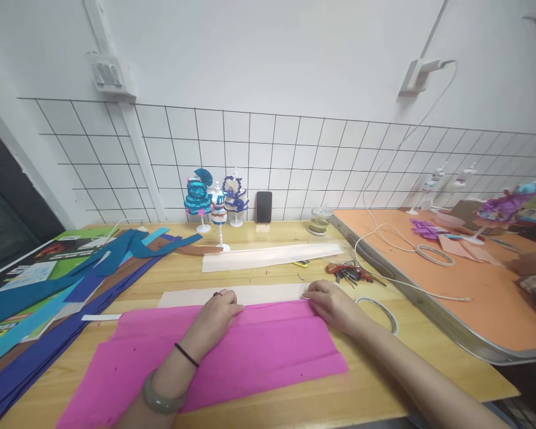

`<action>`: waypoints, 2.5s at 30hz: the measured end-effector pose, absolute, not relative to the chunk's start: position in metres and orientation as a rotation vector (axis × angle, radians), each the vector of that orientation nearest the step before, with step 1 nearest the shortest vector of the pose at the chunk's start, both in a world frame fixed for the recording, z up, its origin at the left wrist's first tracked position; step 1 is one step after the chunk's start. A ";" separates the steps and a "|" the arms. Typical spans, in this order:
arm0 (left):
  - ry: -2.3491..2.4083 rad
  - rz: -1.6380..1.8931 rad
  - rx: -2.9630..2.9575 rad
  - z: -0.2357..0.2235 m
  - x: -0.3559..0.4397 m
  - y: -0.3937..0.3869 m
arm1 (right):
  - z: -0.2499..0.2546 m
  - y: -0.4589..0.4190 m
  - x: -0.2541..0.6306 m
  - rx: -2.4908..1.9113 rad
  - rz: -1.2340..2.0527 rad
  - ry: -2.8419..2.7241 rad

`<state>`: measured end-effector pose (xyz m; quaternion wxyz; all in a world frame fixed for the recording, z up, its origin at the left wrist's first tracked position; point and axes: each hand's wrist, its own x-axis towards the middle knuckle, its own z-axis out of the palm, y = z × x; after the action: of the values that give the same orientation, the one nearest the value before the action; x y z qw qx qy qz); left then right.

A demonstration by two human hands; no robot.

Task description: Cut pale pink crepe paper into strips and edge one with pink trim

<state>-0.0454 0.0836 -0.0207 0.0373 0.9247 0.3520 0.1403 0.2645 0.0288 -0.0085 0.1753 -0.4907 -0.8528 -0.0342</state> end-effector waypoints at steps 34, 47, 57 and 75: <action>1.067 0.441 2.829 -0.021 -0.049 0.084 | -0.009 0.025 0.259 -1.343 -0.302 -2.636; 1.078 0.423 2.796 -0.019 -0.048 0.084 | -0.005 0.023 0.259 -1.322 -0.255 -2.647; 1.074 0.436 2.777 -0.018 -0.047 0.083 | -0.005 0.017 0.268 -1.410 -0.238 -2.590; 1.092 0.485 2.769 -0.019 -0.048 0.082 | 0.003 0.022 0.192 -1.408 -0.037 -2.289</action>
<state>-0.0480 0.0818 -0.0193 0.0628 0.9164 0.3613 0.1606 0.1924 0.0223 0.0027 0.2249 -0.5105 -0.8298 -0.0133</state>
